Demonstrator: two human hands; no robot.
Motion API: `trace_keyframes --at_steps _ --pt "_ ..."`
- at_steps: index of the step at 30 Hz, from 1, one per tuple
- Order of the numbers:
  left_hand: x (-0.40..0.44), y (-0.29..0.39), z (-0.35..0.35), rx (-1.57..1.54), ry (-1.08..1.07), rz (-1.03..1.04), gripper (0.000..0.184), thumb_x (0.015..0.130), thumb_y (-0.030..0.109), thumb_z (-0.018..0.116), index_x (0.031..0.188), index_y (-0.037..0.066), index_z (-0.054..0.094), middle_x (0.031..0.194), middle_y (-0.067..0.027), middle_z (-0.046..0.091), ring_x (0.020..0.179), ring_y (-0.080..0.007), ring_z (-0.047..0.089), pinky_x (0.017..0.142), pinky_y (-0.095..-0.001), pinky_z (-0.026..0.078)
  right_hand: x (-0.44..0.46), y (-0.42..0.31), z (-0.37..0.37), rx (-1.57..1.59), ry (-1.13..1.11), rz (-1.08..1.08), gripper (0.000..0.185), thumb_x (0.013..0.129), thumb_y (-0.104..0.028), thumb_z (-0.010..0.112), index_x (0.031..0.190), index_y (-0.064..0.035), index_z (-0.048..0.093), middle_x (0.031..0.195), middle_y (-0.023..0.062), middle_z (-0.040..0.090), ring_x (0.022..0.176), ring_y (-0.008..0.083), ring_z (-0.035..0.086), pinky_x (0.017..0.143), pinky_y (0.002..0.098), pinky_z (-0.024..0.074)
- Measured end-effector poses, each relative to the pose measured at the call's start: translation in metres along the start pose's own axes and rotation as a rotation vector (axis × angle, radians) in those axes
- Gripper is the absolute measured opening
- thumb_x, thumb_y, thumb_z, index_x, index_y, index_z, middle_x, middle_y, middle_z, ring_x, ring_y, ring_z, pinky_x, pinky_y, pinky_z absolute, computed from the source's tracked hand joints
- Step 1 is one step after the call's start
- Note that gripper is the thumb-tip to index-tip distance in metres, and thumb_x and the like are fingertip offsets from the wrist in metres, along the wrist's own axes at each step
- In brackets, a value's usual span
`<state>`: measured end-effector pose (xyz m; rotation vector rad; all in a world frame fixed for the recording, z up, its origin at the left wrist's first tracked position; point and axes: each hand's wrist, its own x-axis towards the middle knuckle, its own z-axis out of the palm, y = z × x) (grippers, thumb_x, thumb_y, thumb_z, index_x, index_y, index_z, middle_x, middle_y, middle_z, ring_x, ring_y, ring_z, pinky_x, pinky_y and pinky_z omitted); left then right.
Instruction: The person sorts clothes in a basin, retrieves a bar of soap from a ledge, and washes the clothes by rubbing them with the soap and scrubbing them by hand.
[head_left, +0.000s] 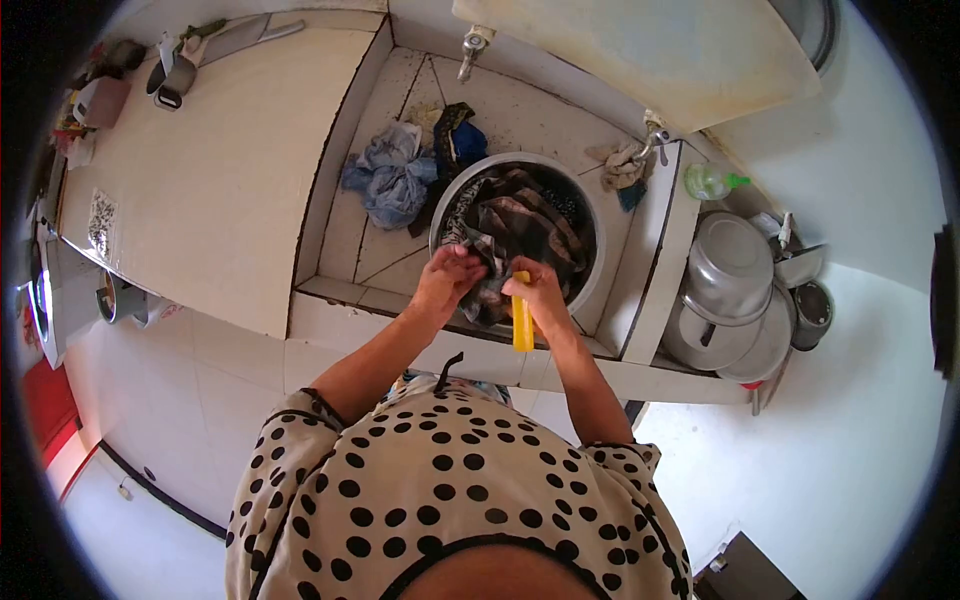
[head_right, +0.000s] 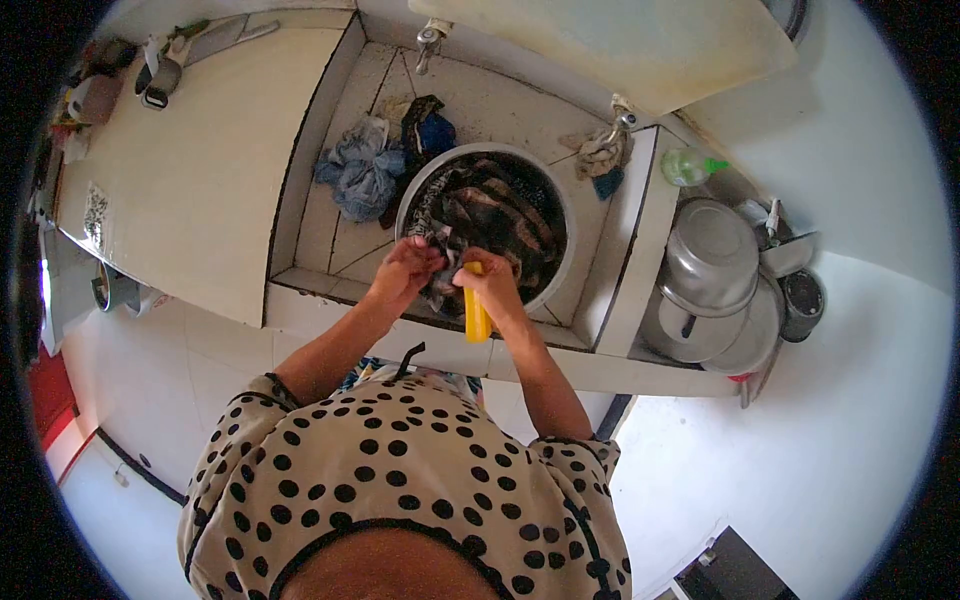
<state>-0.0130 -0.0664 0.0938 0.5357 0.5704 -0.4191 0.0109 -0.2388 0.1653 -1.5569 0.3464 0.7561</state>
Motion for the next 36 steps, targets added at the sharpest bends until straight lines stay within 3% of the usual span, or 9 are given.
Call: trace_keyframes --at_steps 3,7,11,18,23,25,27,30,36 --pt "0.024 -0.027 -0.028 -0.061 0.078 -0.049 0.023 0.09 0.005 0.051 0.112 0.005 0.056 0.108 -0.0109 0.061 0.094 -0.0245 0.062 0.083 -0.0385 0.054 -0.012 -0.018 0.021 -0.431 -0.17 -0.315 0.022 0.07 -0.016 0.066 0.089 -0.0044 0.061 0.079 0.0063 0.058 0.072 0.0222 0.061 0.067 0.0331 0.0489" --pt "0.047 0.006 -0.024 -0.253 -0.558 -0.214 0.025 0.092 0.017 0.052 0.112 0.005 0.059 0.108 -0.0105 0.063 0.096 -0.026 0.062 0.085 -0.0402 0.053 -0.022 -0.019 0.046 -1.05 -0.348 -0.538 0.04 0.071 -0.02 0.07 0.108 -0.0116 0.058 0.109 0.0084 0.052 0.099 0.0259 0.056 0.08 0.0392 0.0482" --pt "0.037 0.008 0.001 -0.322 -0.546 -0.245 0.033 0.093 0.029 0.048 0.117 0.008 0.056 0.112 -0.0087 0.062 0.099 -0.0243 0.061 0.087 -0.0382 0.051 -0.001 -0.022 0.057 -1.213 -0.029 -1.115 0.05 0.076 -0.031 0.07 0.12 -0.0167 0.052 0.125 0.0035 0.044 0.115 0.0262 0.045 0.09 0.0464 0.0378" --pt "-0.001 0.004 0.079 -0.224 -0.191 -0.28 0.053 0.093 0.052 0.044 0.128 0.013 0.05 0.12 -0.0051 0.058 0.107 -0.021 0.057 0.09 -0.0338 0.048 0.08 -0.007 0.006 -0.991 0.38 -0.792 0.031 0.089 -0.031 0.057 0.114 -0.0127 0.055 0.117 0.0107 0.051 0.103 0.0336 0.049 0.082 0.0482 0.0396" --pt "0.045 -0.044 0.015 -0.211 -0.399 0.076 0.051 0.091 0.048 0.052 0.127 0.012 0.052 0.114 -0.0082 0.059 0.1 -0.0248 0.058 0.088 -0.0382 0.049 0.027 -0.005 0.037 -1.018 0.298 -0.849 0.036 0.085 -0.023 0.06 0.117 -0.0078 0.053 0.114 0.0149 0.052 0.1 0.037 0.05 0.082 0.0442 0.0441" --pt "0.087 -0.084 -0.062 0.156 -0.285 0.392 0.056 0.092 0.054 0.046 0.129 0.011 0.05 0.118 -0.0091 0.057 0.103 -0.0253 0.057 0.092 -0.0358 0.046 0.008 0.0 0.045 -0.863 0.243 -0.81 0.038 0.083 -0.023 0.063 0.115 -0.0055 0.053 0.112 0.0147 0.053 0.098 0.0359 0.052 0.082 0.0417 0.0444" --pt "0.063 -0.021 0.008 -0.068 0.028 -0.122 0.067 0.089 0.063 0.045 0.124 0.007 0.055 0.114 -0.01 0.059 0.098 -0.0238 0.059 0.09 -0.0342 0.047 0.01 0.012 0.043 -0.595 0.288 -0.778 0.036 0.08 -0.02 0.065 0.11 -0.0023 0.055 0.105 0.0145 0.055 0.094 0.0327 0.055 0.081 0.0386 0.0448" --pt "0.071 -0.03 0.009 0.081 0.109 0.005 0.076 0.082 0.065 0.054 0.126 0.003 0.053 0.113 -0.0129 0.061 0.098 -0.0256 0.059 0.09 -0.0425 0.046 0.021 0.006 0.014 -0.403 0.02 -0.438 0.025 0.075 -0.011 0.064 0.095 0.0021 0.057 0.091 0.014 0.057 0.083 0.0257 0.058 0.077 0.0346 0.0448" --pt "0.079 0.01 0.054 0.087 0.054 -0.101 0.054 0.091 0.043 0.048 0.127 0.002 0.052 0.118 -0.0119 0.059 0.104 -0.0253 0.057 0.096 -0.0366 0.043 -0.01 -0.025 0.014 -0.647 -0.327 -0.526 0.021 0.064 -0.011 0.064 0.078 -0.0001 0.054 0.079 0.0109 0.053 0.075 0.0263 0.055 0.071 0.0349 0.044"
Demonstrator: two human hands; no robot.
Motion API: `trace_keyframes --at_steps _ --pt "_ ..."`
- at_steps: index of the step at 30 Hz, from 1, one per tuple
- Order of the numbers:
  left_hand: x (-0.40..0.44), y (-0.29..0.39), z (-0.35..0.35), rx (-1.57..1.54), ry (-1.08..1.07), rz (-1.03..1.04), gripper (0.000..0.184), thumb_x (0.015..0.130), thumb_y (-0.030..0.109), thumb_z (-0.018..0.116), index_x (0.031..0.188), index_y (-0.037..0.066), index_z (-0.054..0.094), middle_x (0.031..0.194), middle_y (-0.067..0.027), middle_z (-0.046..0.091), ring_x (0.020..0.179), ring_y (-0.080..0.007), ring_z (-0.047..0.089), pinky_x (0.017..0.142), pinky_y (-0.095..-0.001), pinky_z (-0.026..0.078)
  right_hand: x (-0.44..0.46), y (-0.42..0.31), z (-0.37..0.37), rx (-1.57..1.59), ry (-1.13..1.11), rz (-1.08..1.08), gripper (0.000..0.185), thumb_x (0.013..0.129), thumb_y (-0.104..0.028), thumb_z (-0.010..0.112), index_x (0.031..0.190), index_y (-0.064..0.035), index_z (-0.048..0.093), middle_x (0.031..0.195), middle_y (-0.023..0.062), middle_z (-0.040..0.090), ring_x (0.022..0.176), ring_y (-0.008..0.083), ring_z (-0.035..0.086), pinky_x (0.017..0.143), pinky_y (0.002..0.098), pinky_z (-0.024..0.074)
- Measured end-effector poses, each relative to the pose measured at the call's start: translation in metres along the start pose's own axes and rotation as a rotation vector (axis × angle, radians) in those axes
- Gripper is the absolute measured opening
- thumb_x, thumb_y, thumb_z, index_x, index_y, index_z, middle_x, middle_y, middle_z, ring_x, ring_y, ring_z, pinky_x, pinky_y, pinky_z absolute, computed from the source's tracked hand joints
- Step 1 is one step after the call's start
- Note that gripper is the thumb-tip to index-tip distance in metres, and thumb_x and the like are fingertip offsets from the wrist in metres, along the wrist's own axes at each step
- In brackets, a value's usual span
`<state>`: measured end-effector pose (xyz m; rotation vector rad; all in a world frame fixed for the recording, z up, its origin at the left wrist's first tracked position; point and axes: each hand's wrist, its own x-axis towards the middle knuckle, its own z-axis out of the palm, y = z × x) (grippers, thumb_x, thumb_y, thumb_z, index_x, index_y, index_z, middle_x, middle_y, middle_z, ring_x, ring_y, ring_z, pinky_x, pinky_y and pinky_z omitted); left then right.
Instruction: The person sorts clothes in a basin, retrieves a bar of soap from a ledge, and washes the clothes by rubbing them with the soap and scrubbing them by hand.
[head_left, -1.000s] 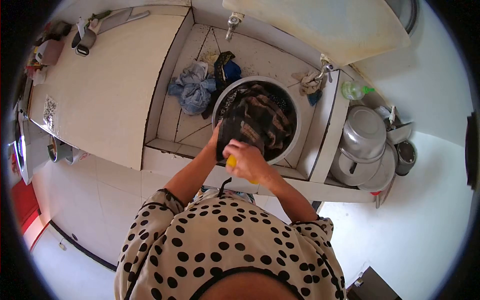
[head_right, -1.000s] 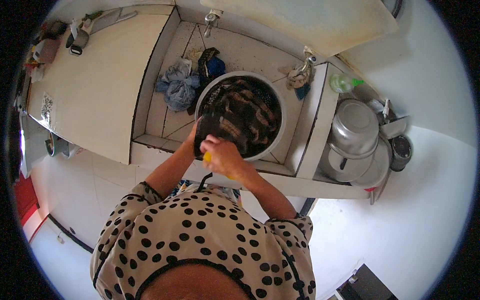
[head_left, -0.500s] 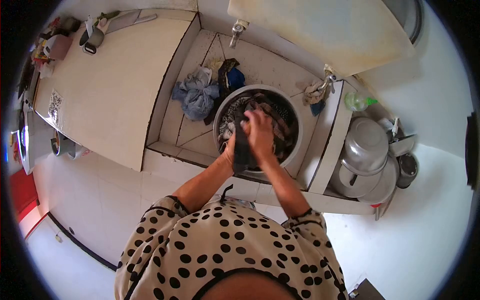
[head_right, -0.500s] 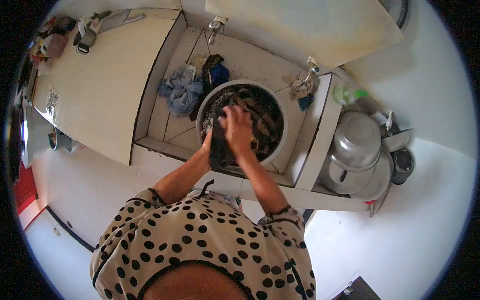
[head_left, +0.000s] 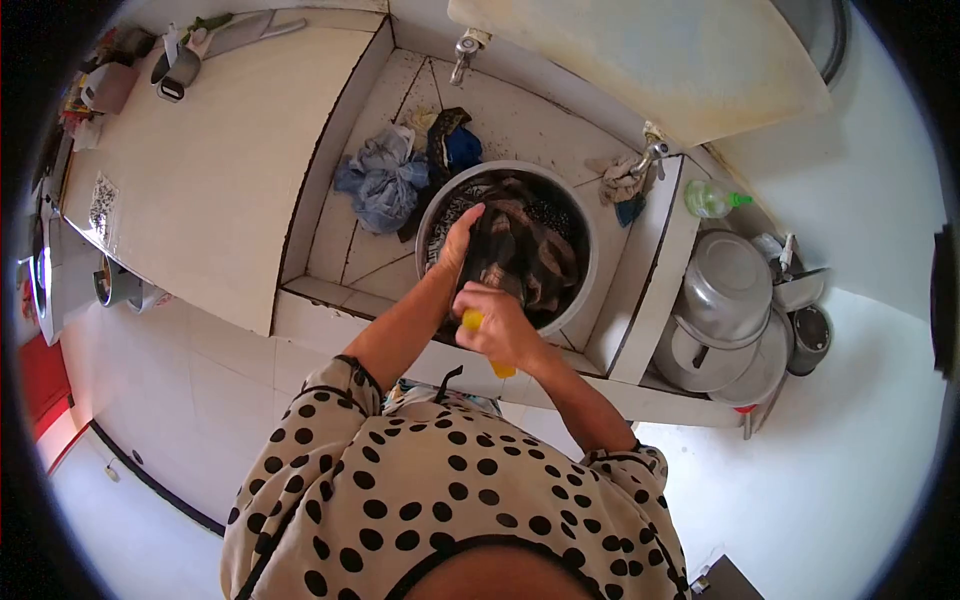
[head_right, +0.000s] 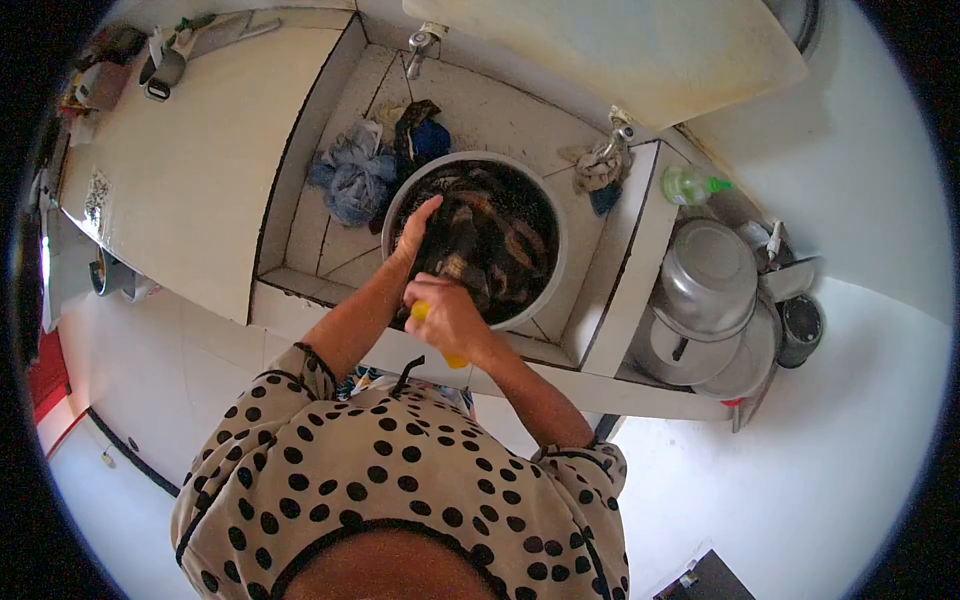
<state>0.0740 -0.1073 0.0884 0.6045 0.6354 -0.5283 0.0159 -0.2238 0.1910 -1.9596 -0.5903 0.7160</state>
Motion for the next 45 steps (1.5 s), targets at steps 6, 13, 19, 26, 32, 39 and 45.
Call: trace_keyframes --at_steps 6,13,19,26,32,39,45 --pt "-0.009 0.01 0.013 -0.035 -0.041 0.063 0.053 0.092 0.047 0.049 0.118 0.003 0.059 0.103 -0.0093 0.067 0.088 -0.0223 0.063 0.088 -0.0331 0.05 0.008 -0.02 0.013 -0.237 -0.395 -0.137 0.02 0.06 -0.013 0.067 0.075 -0.0055 0.055 0.082 0.0078 0.053 0.082 0.029 0.053 0.072 0.0396 0.045" --pt "-0.05 0.008 0.017 0.196 -0.284 0.256 0.062 0.092 0.058 0.044 0.124 0.006 0.056 0.108 -0.0042 0.065 0.088 -0.018 0.06 0.089 -0.0303 0.047 0.016 0.002 0.009 -0.549 0.225 -0.493 0.031 0.077 -0.029 0.068 0.104 -0.0154 0.059 0.111 0.0035 0.049 0.106 0.0246 0.045 0.09 0.0444 0.0341" --pt "-0.001 -0.048 -0.018 -0.449 -0.449 -0.128 0.054 0.094 0.056 0.043 0.124 0.013 0.055 0.107 -0.0052 0.059 0.095 -0.0182 0.056 0.084 -0.0366 0.048 0.036 0.044 -0.006 -0.386 0.604 -0.155 0.023 0.089 -0.023 0.058 0.108 -0.0116 0.058 0.112 0.0101 0.054 0.104 0.0327 0.05 0.088 0.0425 0.0404" --pt "-0.011 -0.077 -0.016 -0.066 -0.238 -0.004 0.081 0.083 0.072 0.044 0.132 0.008 0.047 0.12 -0.0109 0.056 0.111 -0.0245 0.053 0.098 -0.0343 0.041 0.034 0.105 -0.023 -0.504 0.547 0.298 0.019 0.09 -0.022 0.057 0.101 -0.0076 0.062 0.107 0.0117 0.058 0.096 0.0354 0.055 0.08 0.0456 0.0456" --pt "-0.058 -0.062 0.003 -0.418 -0.3 -0.283 0.092 0.075 0.081 0.043 0.138 0.013 0.043 0.131 -0.0138 0.05 0.12 -0.0286 0.047 0.104 -0.0389 0.036 0.039 0.082 0.0 -0.725 0.425 0.131 0.019 0.087 -0.028 0.057 0.097 -0.0128 0.064 0.101 0.0107 0.063 0.09 0.0345 0.058 0.077 0.0445 0.0481" --pt "-0.115 -0.033 0.018 0.286 -0.118 -0.282 0.065 0.081 0.039 0.068 0.129 0.0 0.049 0.12 -0.0123 0.059 0.115 -0.0224 0.052 0.107 -0.0352 0.03 0.082 0.119 -0.043 -0.732 0.216 0.179 0.025 0.083 -0.031 0.062 0.09 -0.0072 0.064 0.088 0.0155 0.065 0.082 0.0345 0.062 0.074 0.044 0.0491" --pt "-0.104 -0.036 -0.009 0.435 -0.135 -0.139 0.034 0.081 0.015 0.065 0.109 -0.003 0.059 0.098 -0.0124 0.066 0.094 -0.0193 0.062 0.092 -0.0311 0.043 0.095 0.081 -0.053 -0.494 0.297 -0.139 0.037 0.089 -0.042 0.057 0.094 -0.0053 0.065 0.077 0.0113 0.065 0.075 0.0322 0.062 0.075 0.0407 0.0487"
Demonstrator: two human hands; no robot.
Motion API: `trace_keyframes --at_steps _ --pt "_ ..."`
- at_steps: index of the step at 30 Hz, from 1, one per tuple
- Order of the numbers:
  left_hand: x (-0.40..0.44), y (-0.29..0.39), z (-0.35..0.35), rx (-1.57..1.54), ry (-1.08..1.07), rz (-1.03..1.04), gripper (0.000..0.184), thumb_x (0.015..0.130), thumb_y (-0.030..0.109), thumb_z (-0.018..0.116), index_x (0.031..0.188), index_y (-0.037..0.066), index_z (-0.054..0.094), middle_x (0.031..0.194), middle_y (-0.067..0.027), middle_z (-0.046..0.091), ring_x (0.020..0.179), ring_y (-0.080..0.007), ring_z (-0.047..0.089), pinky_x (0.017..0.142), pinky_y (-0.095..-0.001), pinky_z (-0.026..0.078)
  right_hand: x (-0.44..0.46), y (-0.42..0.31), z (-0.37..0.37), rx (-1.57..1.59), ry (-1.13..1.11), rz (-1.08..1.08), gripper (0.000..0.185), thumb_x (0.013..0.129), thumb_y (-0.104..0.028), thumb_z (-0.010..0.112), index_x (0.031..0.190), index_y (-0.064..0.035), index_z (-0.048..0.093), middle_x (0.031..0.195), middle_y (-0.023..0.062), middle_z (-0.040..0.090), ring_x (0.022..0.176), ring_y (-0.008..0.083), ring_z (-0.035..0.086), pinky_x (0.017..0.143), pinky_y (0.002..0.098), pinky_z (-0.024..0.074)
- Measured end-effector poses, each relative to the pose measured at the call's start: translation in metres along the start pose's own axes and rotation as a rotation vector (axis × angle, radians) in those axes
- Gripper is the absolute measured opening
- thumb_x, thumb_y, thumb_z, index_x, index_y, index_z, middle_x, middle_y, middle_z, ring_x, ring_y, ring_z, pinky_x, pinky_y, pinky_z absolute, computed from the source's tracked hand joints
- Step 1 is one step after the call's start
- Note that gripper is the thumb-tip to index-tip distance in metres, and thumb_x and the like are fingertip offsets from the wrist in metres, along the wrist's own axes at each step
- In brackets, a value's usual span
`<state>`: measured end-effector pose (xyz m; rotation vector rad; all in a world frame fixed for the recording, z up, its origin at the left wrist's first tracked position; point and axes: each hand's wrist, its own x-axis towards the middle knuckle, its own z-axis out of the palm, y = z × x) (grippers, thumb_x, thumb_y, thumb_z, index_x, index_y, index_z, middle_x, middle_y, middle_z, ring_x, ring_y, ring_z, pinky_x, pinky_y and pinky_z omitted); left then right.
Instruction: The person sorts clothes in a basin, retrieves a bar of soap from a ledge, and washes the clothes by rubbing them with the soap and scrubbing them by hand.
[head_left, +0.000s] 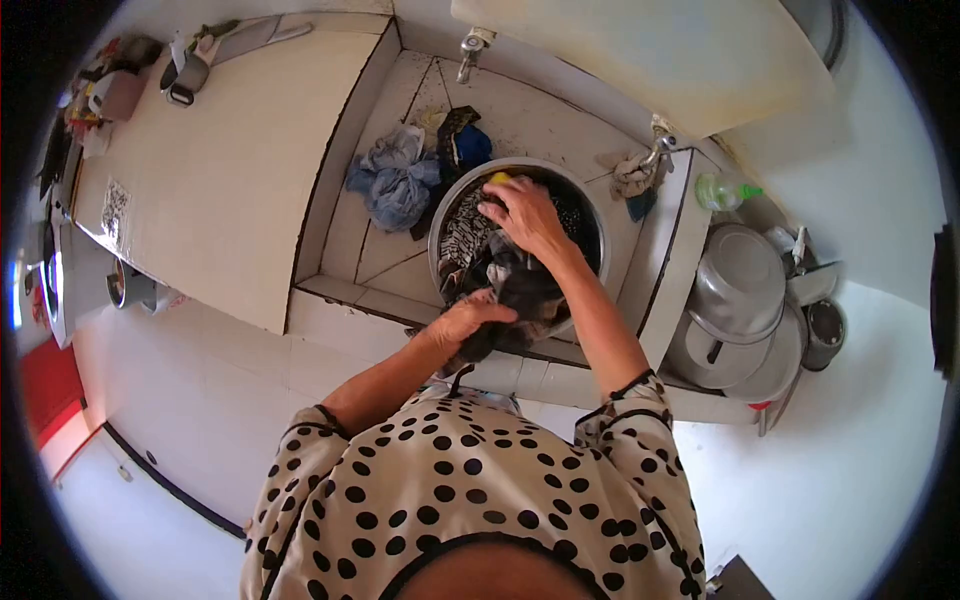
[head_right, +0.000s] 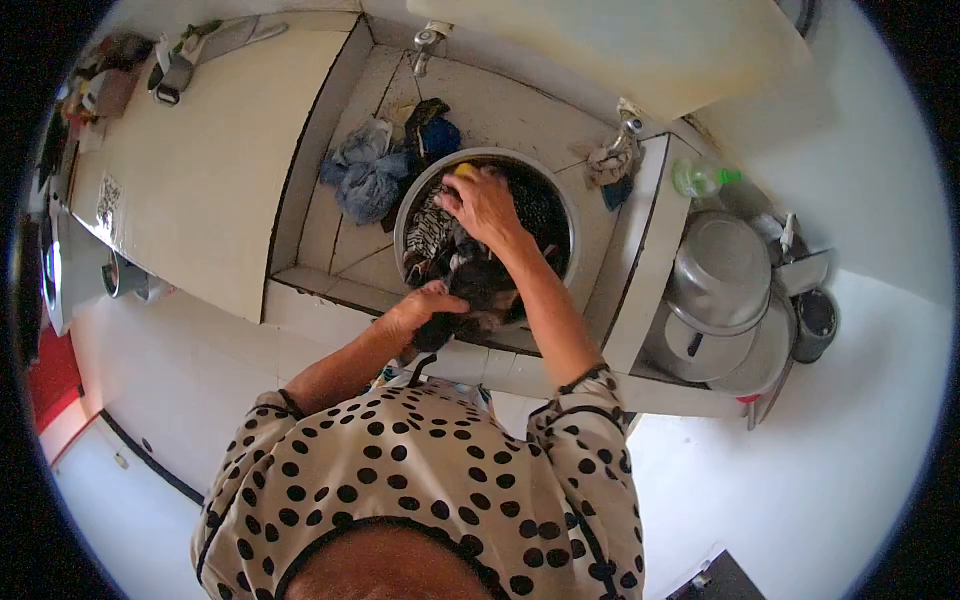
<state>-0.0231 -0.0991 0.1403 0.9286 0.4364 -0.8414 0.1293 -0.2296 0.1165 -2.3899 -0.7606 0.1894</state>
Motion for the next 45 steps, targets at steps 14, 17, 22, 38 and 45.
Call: trace_keyframes --at_steps 14,17,22,38,45 --pt "0.033 0.017 -0.015 0.412 0.308 0.467 0.03 0.079 0.007 0.06 0.108 0.001 0.062 0.094 -0.0076 0.065 0.087 -0.017 0.06 0.079 -0.0276 0.049 -0.093 0.017 -0.031 0.894 0.525 0.592 0.011 0.082 -0.003 0.058 0.087 0.0042 0.065 0.084 0.0037 0.064 0.072 0.0147 0.06 0.071 0.0299 0.0504" --pt "0.036 0.018 -0.001 -0.31 0.252 0.342 0.022 0.083 0.016 0.059 0.102 0.006 0.063 0.087 -0.007 0.063 0.084 -0.0188 0.06 0.077 -0.0292 0.049 -0.098 -0.01 -0.043 0.656 0.413 0.58 0.018 0.076 0.001 0.053 0.089 0.004 0.066 0.078 0.0058 0.065 0.072 0.0159 0.063 0.068 0.033 0.0521" --pt "0.072 -0.018 -0.027 -0.605 -0.29 0.29 0.025 0.091 0.029 0.053 0.107 0.012 0.06 0.099 -0.0061 0.06 0.094 -0.0202 0.059 0.08 -0.0326 0.049 -0.102 -0.105 -0.005 -0.029 0.166 -0.204 0.013 0.068 -0.024 0.069 0.071 -0.0145 0.062 0.07 0.007 0.063 0.064 0.028 0.063 0.06 0.0359 0.0501" --pt "0.028 0.022 0.096 -0.421 0.485 0.205 0.035 0.095 0.035 0.047 0.123 0.014 0.054 0.118 -0.0063 0.058 0.105 -0.0229 0.058 0.086 -0.0407 0.05 -0.081 -0.029 -0.035 0.053 0.337 0.13 0.011 0.076 -0.025 0.064 0.073 -0.014 0.065 0.066 0.0102 0.063 0.059 0.0297 0.063 0.054 0.0387 0.0494" --pt "0.042 0.005 0.06 -0.572 0.279 0.174 0.038 0.092 0.049 0.05 0.104 0.014 0.059 0.101 -0.0053 0.061 0.094 -0.0227 0.06 0.085 -0.0382 0.049 -0.105 -0.09 -0.033 0.088 0.424 -0.15 0.009 0.075 -0.021 0.065 0.071 -0.0138 0.063 0.059 0.0113 0.059 0.054 0.0313 0.061 0.05 0.0401 0.0481"
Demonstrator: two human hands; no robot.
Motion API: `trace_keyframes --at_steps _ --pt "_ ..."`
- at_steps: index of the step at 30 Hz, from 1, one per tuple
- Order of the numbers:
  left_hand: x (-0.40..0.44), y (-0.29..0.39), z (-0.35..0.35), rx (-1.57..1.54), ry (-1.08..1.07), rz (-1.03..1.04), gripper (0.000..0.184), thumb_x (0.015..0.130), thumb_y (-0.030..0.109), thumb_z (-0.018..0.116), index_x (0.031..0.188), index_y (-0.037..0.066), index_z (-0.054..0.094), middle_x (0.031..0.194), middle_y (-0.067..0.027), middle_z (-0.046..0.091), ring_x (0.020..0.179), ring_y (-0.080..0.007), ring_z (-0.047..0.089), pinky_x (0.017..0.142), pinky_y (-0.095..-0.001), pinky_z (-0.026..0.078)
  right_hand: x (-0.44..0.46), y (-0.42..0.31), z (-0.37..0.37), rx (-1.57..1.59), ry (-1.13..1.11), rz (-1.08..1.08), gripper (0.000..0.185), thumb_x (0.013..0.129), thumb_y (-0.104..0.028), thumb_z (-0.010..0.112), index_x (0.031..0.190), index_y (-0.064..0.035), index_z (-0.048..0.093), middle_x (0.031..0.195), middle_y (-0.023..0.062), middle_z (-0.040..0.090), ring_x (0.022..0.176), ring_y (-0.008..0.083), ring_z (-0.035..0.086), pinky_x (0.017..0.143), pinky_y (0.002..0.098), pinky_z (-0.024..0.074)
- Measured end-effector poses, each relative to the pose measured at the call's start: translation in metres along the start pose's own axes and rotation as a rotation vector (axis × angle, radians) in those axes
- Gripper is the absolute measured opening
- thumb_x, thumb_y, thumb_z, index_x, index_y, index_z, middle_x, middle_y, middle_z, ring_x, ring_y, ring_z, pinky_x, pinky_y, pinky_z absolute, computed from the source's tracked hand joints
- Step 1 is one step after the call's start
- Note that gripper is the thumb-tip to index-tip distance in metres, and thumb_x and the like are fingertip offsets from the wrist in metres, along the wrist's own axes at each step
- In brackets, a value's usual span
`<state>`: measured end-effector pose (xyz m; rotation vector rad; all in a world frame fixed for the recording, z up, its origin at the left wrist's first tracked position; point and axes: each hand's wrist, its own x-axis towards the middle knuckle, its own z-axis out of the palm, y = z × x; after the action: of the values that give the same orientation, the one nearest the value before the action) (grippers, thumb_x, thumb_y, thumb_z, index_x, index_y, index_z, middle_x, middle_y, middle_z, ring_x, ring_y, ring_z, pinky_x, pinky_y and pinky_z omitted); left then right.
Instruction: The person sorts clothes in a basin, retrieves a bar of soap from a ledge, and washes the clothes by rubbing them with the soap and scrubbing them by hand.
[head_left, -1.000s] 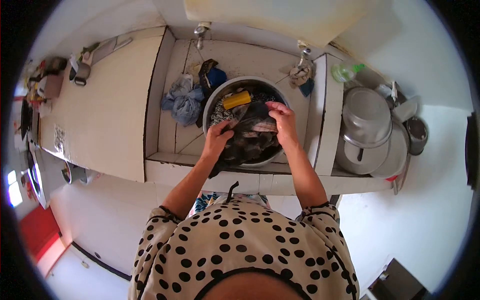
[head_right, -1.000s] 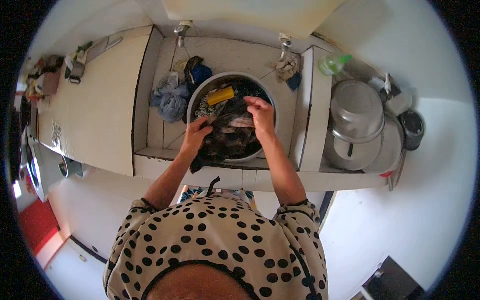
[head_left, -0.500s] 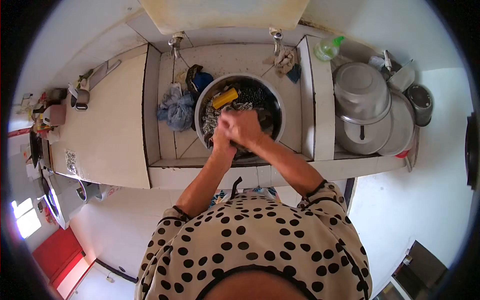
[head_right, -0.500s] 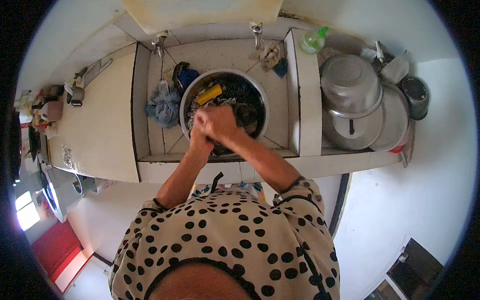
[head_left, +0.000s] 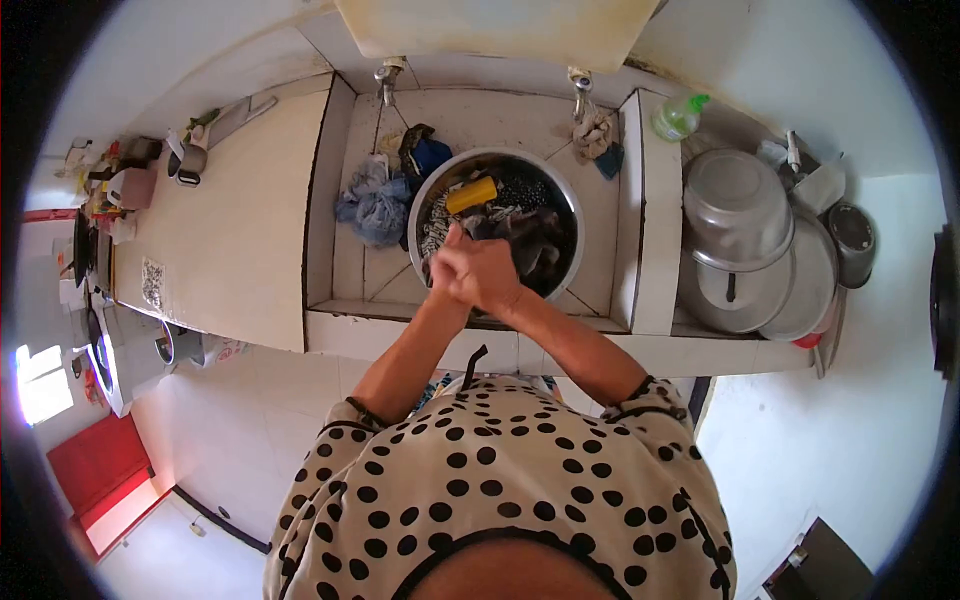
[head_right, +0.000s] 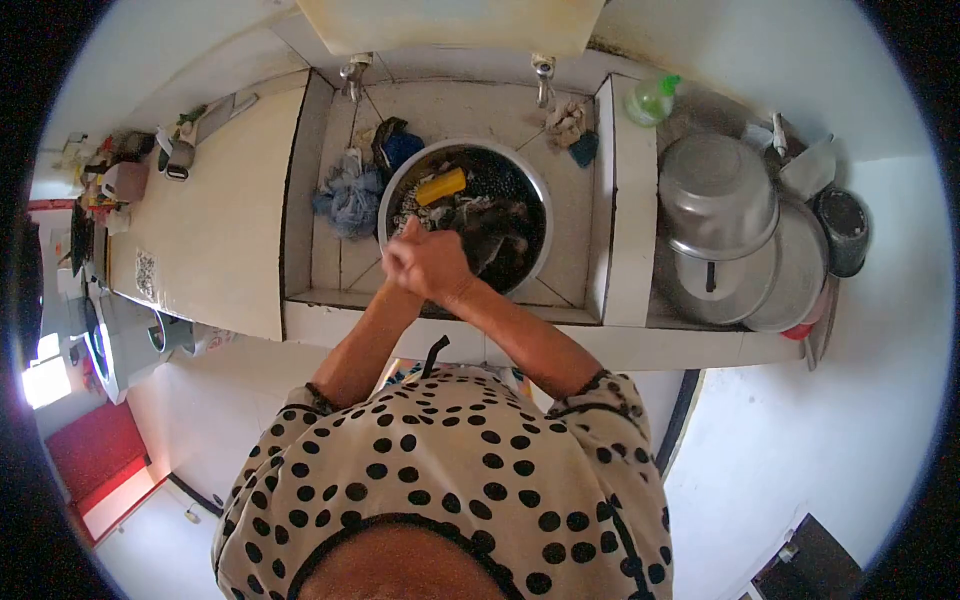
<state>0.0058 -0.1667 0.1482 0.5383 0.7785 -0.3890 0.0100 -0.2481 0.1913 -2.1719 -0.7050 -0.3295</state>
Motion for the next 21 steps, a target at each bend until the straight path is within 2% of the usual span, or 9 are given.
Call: trace_keyframes --at_steps 4,7,10,11,14,15,18,20,21 --pt "-0.002 0.011 0.004 0.203 0.152 0.0 0.035 0.093 0.044 0.053 0.104 0.01 0.058 0.104 -0.0074 0.063 0.098 -0.0237 0.061 0.086 -0.0438 0.05 0.005 0.065 0.007 -0.137 -0.077 0.373 0.03 0.088 -0.033 0.056 0.071 -0.0087 0.057 0.062 0.017 0.058 0.058 0.0388 0.057 0.051 0.043 0.045" --pt "-0.024 0.029 0.012 0.122 0.002 0.01 0.033 0.091 0.042 0.058 0.099 0.01 0.059 0.1 -0.0065 0.063 0.09 -0.0221 0.062 0.08 -0.0392 0.052 0.015 0.054 -0.002 -0.126 -0.211 0.477 0.043 0.091 -0.044 0.053 0.076 -0.0046 0.06 0.063 0.0167 0.059 0.058 0.0352 0.059 0.055 0.0412 0.0454" --pt "-0.031 0.059 0.0 0.163 -0.187 0.133 0.021 0.09 0.027 0.063 0.095 0.008 0.058 0.094 -0.0028 0.062 0.083 -0.0161 0.06 0.074 -0.0316 0.052 0.007 0.045 0.004 0.456 -0.191 0.566 0.058 0.087 -0.058 0.052 0.089 -0.0026 0.067 0.076 0.0181 0.065 0.073 0.0301 0.065 0.066 0.0403 0.0484" --pt "-0.015 0.067 -0.019 0.208 -0.248 0.214 0.019 0.089 0.024 0.064 0.097 0.008 0.058 0.094 -0.0027 0.062 0.083 -0.0151 0.06 0.073 -0.0307 0.051 0.011 0.035 -0.003 0.401 -0.433 0.657 0.058 0.082 -0.057 0.06 0.094 -0.0006 0.068 0.082 0.015 0.067 0.079 0.025 0.063 0.073 0.0379 0.0471" --pt "-0.014 0.086 -0.033 0.482 -0.365 0.397 0.015 0.088 0.013 0.065 0.099 0.006 0.059 0.091 -0.0021 0.062 0.083 -0.0134 0.06 0.068 -0.0302 0.05 0.017 -0.002 -0.004 0.35 -0.39 0.474 0.047 0.079 -0.045 0.07 0.091 -0.0001 0.067 0.078 0.0121 0.066 0.076 0.0189 0.062 0.067 0.0332 0.0467" --pt "-0.014 0.091 -0.035 0.676 -0.38 0.505 0.013 0.089 0.015 0.064 0.099 0.007 0.059 0.092 -0.0022 0.062 0.084 -0.0147 0.061 0.066 -0.0322 0.05 0.02 -0.002 -0.005 0.521 -0.349 0.634 0.036 0.075 -0.031 0.076 0.091 -0.0003 0.067 0.076 0.0078 0.065 0.072 0.0139 0.059 0.061 0.0292 0.0458" --pt "-0.018 0.101 -0.05 1.181 -0.419 0.818 0.017 0.089 0.016 0.063 0.101 0.003 0.061 0.082 -0.0017 0.062 0.075 -0.0124 0.059 0.06 -0.0299 0.047 0.039 -0.024 -0.028 0.722 -0.087 0.704 0.029 0.074 -0.024 0.076 0.088 -0.0004 0.066 0.074 0.0019 0.062 0.068 0.0098 0.057 0.056 0.0263 0.0437" --pt "-0.029 0.1 -0.061 1.605 -0.292 0.901 0.023 0.086 0.015 0.067 0.104 0.001 0.062 0.081 -0.001 0.063 0.071 -0.0084 0.056 0.064 -0.0255 0.046 0.057 -0.06 -0.038 0.773 0.447 0.78 0.025 0.074 -0.021 0.074 0.085 -0.0011 0.065 0.073 -0.0032 0.059 0.062 0.0075 0.052 0.054 0.0233 0.0403" --pt "-0.019 0.094 -0.076 1.582 -0.291 1.131 0.028 0.086 0.016 0.067 0.108 0.0 0.062 0.083 -0.0039 0.066 0.07 -0.0075 0.058 0.061 -0.0261 0.047 0.061 -0.058 -0.057 0.804 0.374 0.703 0.023 0.073 -0.018 0.073 0.087 -0.0019 0.065 0.074 -0.0016 0.059 0.062 0.0051 0.05 0.052 0.0208 0.0376"
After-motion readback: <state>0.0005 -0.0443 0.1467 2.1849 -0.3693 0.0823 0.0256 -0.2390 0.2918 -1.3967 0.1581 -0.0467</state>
